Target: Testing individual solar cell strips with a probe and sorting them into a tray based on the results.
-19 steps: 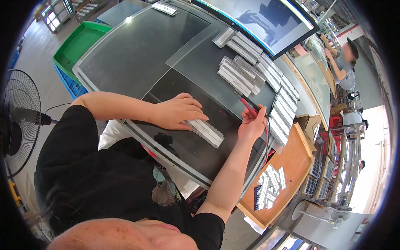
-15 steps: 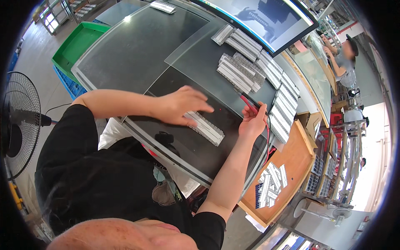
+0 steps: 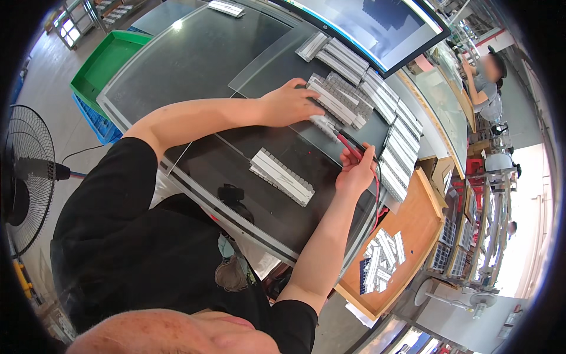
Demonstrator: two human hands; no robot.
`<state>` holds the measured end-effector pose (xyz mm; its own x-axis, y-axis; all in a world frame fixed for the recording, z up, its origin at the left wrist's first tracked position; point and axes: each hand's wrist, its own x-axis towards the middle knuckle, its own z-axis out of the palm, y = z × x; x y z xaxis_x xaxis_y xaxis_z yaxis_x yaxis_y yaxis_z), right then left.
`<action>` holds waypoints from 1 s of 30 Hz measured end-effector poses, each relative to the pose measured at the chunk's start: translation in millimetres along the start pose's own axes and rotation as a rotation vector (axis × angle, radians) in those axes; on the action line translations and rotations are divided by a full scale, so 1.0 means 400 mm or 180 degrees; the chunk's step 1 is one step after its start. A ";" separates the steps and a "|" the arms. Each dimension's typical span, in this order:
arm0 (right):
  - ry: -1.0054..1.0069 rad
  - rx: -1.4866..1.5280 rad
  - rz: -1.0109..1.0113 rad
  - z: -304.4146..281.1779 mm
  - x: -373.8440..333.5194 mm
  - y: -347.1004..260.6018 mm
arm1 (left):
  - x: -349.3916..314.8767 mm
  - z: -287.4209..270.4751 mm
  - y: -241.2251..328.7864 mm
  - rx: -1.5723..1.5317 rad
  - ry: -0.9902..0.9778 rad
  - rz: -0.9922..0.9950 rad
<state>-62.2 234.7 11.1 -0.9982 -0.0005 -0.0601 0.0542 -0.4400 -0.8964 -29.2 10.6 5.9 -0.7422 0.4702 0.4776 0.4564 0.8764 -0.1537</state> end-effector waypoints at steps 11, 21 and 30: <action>-0.0507 -0.0961 0.0105 0.023 -0.026 -0.007 | -0.097 -0.043 0.043 -0.1089 -0.0125 -0.0394; -0.0540 -0.1009 0.0062 0.021 -0.023 0.002 | -0.103 -0.043 0.046 -0.1054 -0.0261 -0.0457; -0.0488 -0.0924 0.0055 0.020 -0.020 0.004 | -0.101 -0.048 0.050 -0.1089 -0.0058 -0.0438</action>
<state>-54.3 226.6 13.6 -0.9881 -0.1508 -0.0294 0.0543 -0.1643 -0.9849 19.3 7.0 0.2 -0.8153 0.3549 0.4576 0.4871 0.8476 0.2105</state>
